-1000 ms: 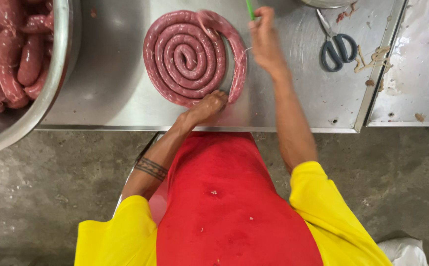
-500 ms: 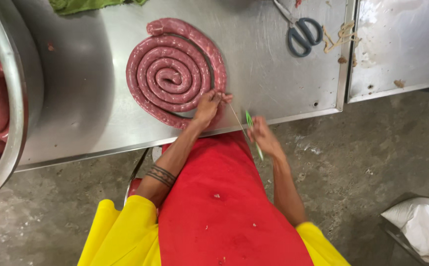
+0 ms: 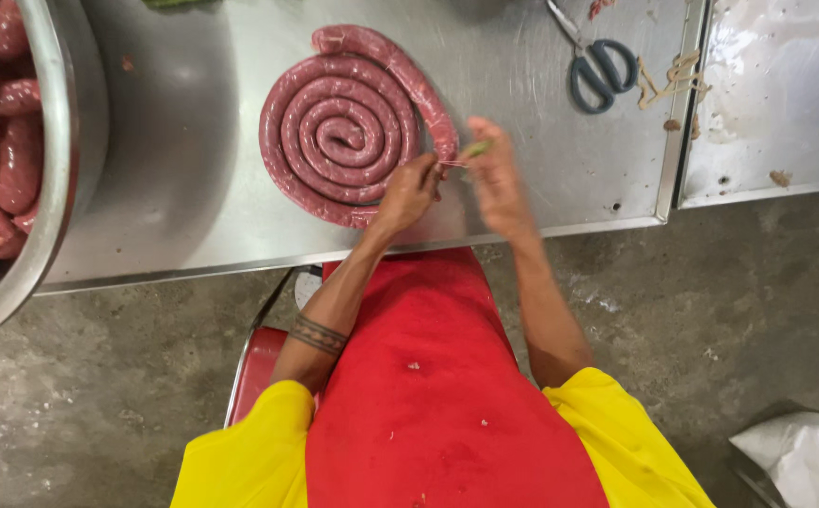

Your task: The person coils several long sausage links into a spiral on a metal table and ties them together with string, using a small plastic tool and scissors to manage the string.

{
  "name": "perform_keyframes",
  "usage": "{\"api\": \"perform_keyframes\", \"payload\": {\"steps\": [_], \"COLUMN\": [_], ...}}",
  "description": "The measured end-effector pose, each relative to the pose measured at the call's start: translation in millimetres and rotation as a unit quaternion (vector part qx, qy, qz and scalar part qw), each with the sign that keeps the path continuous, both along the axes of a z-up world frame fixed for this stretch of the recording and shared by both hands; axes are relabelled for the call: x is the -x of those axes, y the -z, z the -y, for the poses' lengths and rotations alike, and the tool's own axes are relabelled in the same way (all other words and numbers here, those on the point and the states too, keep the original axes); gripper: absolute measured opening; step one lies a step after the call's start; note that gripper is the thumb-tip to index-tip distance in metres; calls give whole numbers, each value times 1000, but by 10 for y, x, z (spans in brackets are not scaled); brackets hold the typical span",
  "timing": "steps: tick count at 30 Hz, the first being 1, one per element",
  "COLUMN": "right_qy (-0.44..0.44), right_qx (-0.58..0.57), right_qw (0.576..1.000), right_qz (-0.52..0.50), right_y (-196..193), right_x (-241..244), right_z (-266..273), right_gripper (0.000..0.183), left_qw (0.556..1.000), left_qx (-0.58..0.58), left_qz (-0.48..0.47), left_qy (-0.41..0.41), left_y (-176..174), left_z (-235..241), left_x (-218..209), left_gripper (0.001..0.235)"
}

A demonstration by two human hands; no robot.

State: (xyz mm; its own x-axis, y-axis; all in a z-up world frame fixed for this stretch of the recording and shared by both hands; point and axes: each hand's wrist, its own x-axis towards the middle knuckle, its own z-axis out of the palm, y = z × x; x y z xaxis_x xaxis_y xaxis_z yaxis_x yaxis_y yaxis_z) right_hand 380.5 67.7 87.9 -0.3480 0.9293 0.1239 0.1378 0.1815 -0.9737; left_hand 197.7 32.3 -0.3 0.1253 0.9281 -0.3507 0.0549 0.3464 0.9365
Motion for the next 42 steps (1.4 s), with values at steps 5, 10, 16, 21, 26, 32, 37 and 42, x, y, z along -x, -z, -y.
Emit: {"api": "perform_keyframes", "payload": {"steps": [5,10,16,21,26,32,37,42], "right_qy": [258,178,268,41,172,-187,162,325], "right_qx": [68,480,360,464,269,-107,176,294], "right_qw": [932,853,882,885,913,963,969,894], "right_qz": [-247,-105,-143,14,255,163,55,-94], "right_y": [-159,242,273,575,476,-160,-156,-292], "right_x": [-1460,-1341,-1555,-1147,-483,24,-512,-1390], "right_z": [-103,464,666,1033,100,-157,230,663], "right_gripper": [25,20,17,23,23,22,23,14], "left_qw": [909,959,867,874,848,964,996,939], "left_qx": [-180,165,324,245,-398,-245,18,235], "left_qz": [-374,165,371,419,-350,-87,1,235], "left_qy": [-29,164,77,-5,3,58,87,83], "left_y": [389,604,558,276,-128,-35,198,742], "left_z": [27,-83,50,3,4,-162,-45,-123], "left_x": [-334,295,224,-253,-215,-59,-228,-231], "left_gripper": [10,22,25,17,11,19,22,19]}}
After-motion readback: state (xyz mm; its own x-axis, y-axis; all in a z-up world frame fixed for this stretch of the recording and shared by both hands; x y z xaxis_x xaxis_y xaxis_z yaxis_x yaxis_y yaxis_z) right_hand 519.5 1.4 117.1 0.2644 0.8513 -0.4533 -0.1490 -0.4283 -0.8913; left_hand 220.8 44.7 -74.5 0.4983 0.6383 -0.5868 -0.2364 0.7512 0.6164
